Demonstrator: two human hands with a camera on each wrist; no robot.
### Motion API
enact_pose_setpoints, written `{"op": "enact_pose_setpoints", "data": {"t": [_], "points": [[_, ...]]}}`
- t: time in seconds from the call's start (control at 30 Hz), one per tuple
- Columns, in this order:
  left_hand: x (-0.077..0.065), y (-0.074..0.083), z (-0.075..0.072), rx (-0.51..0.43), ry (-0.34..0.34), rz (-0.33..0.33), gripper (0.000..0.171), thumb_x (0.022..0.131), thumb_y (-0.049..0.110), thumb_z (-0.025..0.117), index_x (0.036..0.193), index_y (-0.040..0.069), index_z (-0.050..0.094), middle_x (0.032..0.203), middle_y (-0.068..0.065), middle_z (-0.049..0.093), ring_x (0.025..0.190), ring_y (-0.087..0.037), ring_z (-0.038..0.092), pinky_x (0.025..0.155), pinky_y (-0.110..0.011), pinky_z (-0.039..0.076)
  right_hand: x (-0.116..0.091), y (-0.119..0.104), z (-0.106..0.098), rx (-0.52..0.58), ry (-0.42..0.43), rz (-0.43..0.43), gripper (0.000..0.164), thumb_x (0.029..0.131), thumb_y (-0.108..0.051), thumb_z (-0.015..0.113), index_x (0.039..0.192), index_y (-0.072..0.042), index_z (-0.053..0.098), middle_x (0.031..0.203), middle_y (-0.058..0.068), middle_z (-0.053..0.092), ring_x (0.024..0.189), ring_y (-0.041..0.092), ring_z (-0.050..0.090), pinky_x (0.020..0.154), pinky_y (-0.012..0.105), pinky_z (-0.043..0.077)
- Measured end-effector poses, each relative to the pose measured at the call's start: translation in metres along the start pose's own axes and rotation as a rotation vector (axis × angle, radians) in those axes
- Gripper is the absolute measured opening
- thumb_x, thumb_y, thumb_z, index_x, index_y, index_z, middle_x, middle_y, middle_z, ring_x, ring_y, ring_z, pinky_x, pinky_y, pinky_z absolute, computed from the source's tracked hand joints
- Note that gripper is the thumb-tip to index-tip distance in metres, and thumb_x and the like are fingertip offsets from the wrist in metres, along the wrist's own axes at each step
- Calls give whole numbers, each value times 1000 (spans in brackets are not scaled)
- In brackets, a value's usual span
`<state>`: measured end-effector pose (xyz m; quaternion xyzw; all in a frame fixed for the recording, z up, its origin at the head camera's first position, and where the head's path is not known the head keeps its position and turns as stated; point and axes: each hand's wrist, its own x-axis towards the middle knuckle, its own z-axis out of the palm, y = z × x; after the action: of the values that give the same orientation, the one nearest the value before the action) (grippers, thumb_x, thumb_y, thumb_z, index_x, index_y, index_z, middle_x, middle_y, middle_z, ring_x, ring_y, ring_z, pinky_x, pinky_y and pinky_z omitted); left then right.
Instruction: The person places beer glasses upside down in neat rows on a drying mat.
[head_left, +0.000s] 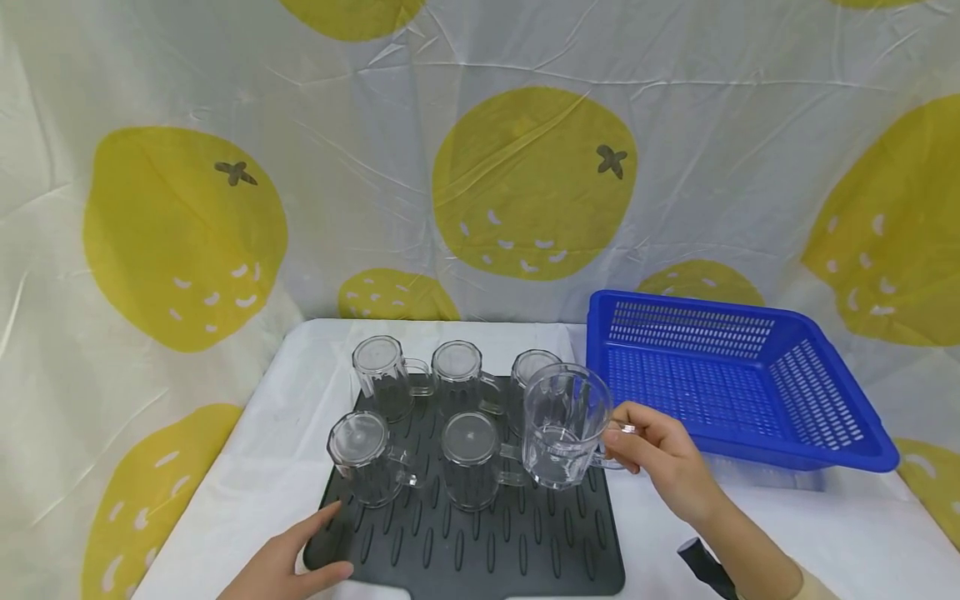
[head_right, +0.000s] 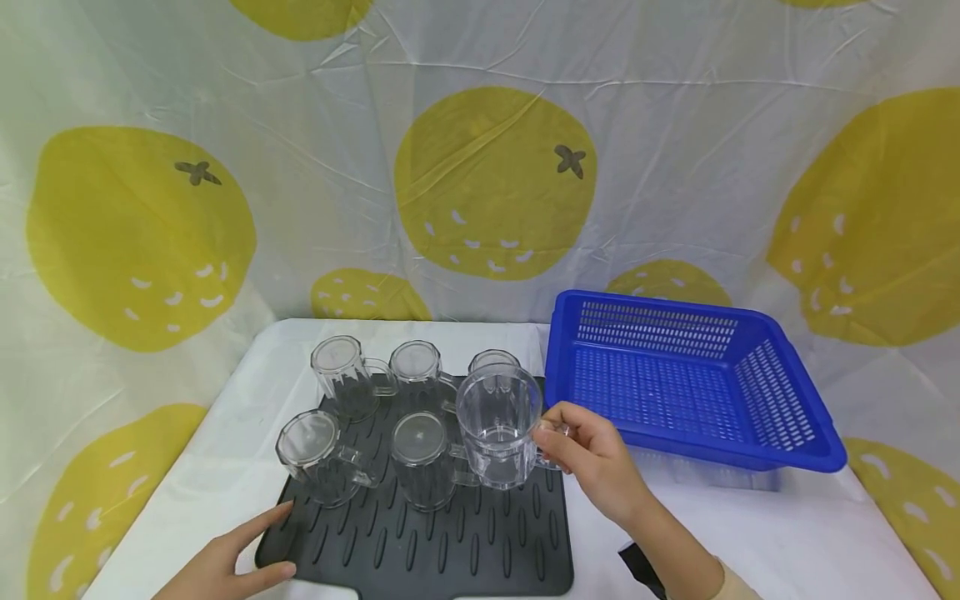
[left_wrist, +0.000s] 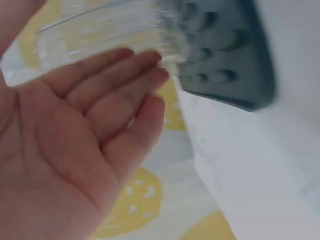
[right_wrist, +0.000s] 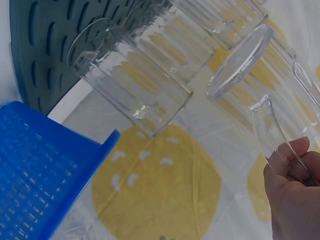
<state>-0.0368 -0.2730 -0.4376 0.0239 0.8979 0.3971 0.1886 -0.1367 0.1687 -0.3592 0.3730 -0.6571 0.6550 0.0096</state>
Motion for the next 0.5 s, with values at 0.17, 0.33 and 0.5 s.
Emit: {"op": "enact_pose_setpoints", "data": {"t": [0.17, 0.33, 0.5], "points": [[-6, 27, -3, -276, -252, 230, 56, 101, 16, 52, 152, 2, 31, 152, -22, 34, 133, -2, 35, 99, -63, 35, 0, -1, 3, 6, -7, -6, 24, 91, 19, 38, 82, -1, 48, 62, 8, 36, 54, 23, 36, 48, 34, 33], [10, 58, 21, -636, -515, 354, 51, 106, 14, 39, 154, 4, 24, 156, -17, 28, 142, -15, 30, 110, -42, 31, -1, -2, 5, 8, 0, -5, 24, 90, 19, 39, 83, -1, 49, 63, 8, 38, 54, 23, 36, 47, 34, 33], [30, 81, 50, -706, -555, 297, 52, 108, 25, 35, 154, 4, 23, 155, -15, 32, 143, -38, 25, 111, -57, 25, -1, -2, 9, 15, -7, -7, 22, 90, 19, 40, 85, 0, 51, 67, 9, 41, 55, 23, 37, 47, 33, 32]]}}
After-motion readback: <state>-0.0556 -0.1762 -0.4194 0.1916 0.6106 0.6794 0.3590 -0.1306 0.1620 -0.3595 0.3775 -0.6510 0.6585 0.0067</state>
